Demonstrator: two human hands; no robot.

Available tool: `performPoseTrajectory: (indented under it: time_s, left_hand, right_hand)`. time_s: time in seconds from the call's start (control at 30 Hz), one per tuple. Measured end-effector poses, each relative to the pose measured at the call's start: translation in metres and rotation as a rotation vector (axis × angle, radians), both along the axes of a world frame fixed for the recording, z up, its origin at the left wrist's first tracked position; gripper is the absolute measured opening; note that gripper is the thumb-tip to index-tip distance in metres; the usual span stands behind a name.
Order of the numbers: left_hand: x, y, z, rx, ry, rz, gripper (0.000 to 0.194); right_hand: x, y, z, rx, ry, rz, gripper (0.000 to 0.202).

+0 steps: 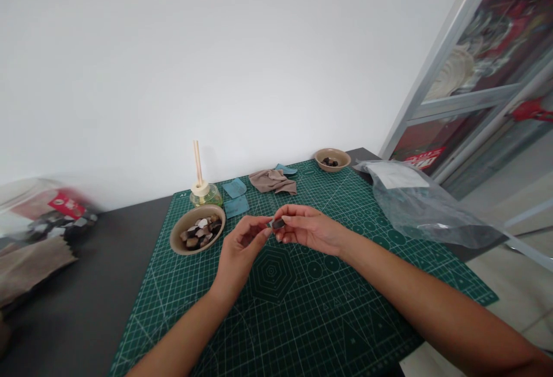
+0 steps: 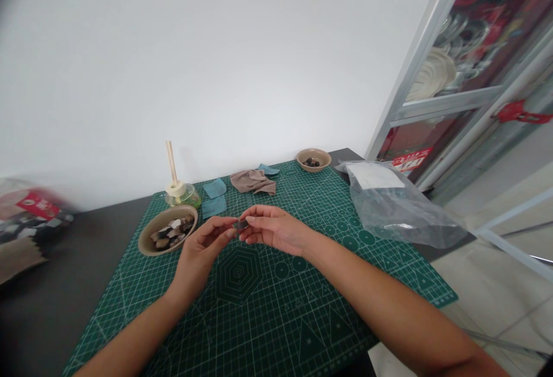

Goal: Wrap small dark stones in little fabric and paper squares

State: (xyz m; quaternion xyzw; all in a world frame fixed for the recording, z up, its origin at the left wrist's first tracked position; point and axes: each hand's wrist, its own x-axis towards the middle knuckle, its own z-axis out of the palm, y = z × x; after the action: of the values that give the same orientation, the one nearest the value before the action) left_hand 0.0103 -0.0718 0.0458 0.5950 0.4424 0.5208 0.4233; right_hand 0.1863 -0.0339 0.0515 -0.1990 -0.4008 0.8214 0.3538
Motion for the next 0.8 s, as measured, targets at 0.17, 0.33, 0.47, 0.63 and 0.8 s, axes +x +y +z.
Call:
performPoseTrajectory:
  time_s: [0.17, 0.33, 0.47, 0.63, 0.8]
  left_hand:
    - [0.0038, -0.0012, 0.0018, -0.077, -0.129, 0.032, 0.018]
    - [0.0065, -0.0028, 0.0038, -0.106, -0.162, 0.028, 0.021]
    - [0.0071, -0.0033, 0.0037, -0.112, -0.192, 0.005, 0.019]
    - [0.0079, -0.0044, 0.0046, -0.136, -0.187, -0.043, 0.022]
    - [0.0062, -0.0030, 0.0017, -0.136, -0.126, -0.038, 0.025]
  right_hand:
    - [-0.0015, -0.0021, 0.0013, 0.000, 0.024, 0.038, 0.022]
    - [-0.0025, -0.0024, 0.0004, 0.000, 0.047, 0.053, 0.022]
    - [-0.0037, -0.0023, -0.0014, 0.010, 0.045, 0.056, 0.022]
    - [-0.0050, -0.0030, -0.0011, 0.056, -0.004, 0.045, 0.022]
    - [-0.0055, -0.0036, -0.0006, 0.064, -0.026, 0.066, 0.024]
